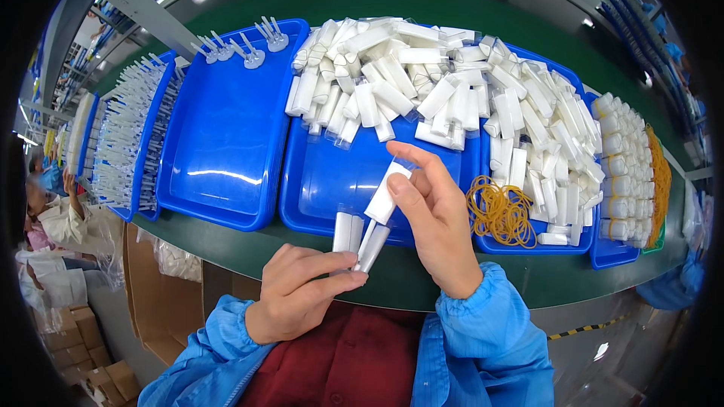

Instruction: The person is seen assembling medical components, specifically inserting small white tubes into a larger white casing and securing them with a rubber band.

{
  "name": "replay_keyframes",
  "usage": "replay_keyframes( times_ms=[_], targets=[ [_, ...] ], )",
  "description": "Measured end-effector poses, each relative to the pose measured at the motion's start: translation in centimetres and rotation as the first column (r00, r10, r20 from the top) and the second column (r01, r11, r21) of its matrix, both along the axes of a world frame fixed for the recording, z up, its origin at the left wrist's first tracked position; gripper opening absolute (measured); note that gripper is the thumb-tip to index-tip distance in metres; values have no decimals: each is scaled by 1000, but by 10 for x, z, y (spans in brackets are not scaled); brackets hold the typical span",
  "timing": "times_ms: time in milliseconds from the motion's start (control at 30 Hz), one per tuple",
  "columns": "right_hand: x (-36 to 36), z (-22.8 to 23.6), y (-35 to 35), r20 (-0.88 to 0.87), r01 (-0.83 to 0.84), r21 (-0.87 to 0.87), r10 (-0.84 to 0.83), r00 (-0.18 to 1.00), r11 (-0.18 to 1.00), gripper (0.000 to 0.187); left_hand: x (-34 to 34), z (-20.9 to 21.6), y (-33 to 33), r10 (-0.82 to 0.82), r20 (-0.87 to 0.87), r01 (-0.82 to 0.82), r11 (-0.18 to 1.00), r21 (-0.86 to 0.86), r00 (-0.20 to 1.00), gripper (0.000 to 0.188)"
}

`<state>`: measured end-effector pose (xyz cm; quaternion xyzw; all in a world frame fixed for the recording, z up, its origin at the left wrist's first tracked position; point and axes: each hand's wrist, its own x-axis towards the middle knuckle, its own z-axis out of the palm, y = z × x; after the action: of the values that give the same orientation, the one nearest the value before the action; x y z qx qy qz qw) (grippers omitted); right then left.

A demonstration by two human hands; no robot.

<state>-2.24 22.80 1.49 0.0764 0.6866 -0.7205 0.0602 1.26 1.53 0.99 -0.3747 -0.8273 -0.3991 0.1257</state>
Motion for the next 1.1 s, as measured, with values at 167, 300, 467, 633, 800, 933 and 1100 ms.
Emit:
replay_keyframes(
  times_ms=[167, 300, 467, 633, 800, 933, 1100],
  targets=[
    [3, -6, 3, -75, -86, 22, 88, 993, 996, 43, 1, 2, 2, 13, 16, -13, 1000, -21, 1000, 36],
    [12, -5, -5, -196, -103, 102, 122, 973, 989, 43, -2, -3, 1, 36, -60, -35, 999, 14, 998, 35],
    [39, -6, -18, -264, -108, 150, 145, 954, 983, 46, 3, -29, -1, 90, -96, -71, 980, 184, 991, 55],
    [40, -7, -13, -329, -82, 71, 101, 939, 994, 44, 6, -10, 1, 67, 473, -277, 878, 391, 878, 81],
    [31, -10, -13, -559, -154, 526, 476, 679, 837, 47, -5, -7, -4, -450, 891, -185, 872, 453, 61, 53],
    [45, 11, -24, -495, -113, 613, 492, 717, 782, 74, 0, 5, 5, -466, 875, -280, 864, 419, -129, 40],
    [60, 0, -15, -361, -108, 807, 629, 688, 581, 92, 15, -18, 14, -517, 825, -312, 841, 441, -228, 46]
  ],
)
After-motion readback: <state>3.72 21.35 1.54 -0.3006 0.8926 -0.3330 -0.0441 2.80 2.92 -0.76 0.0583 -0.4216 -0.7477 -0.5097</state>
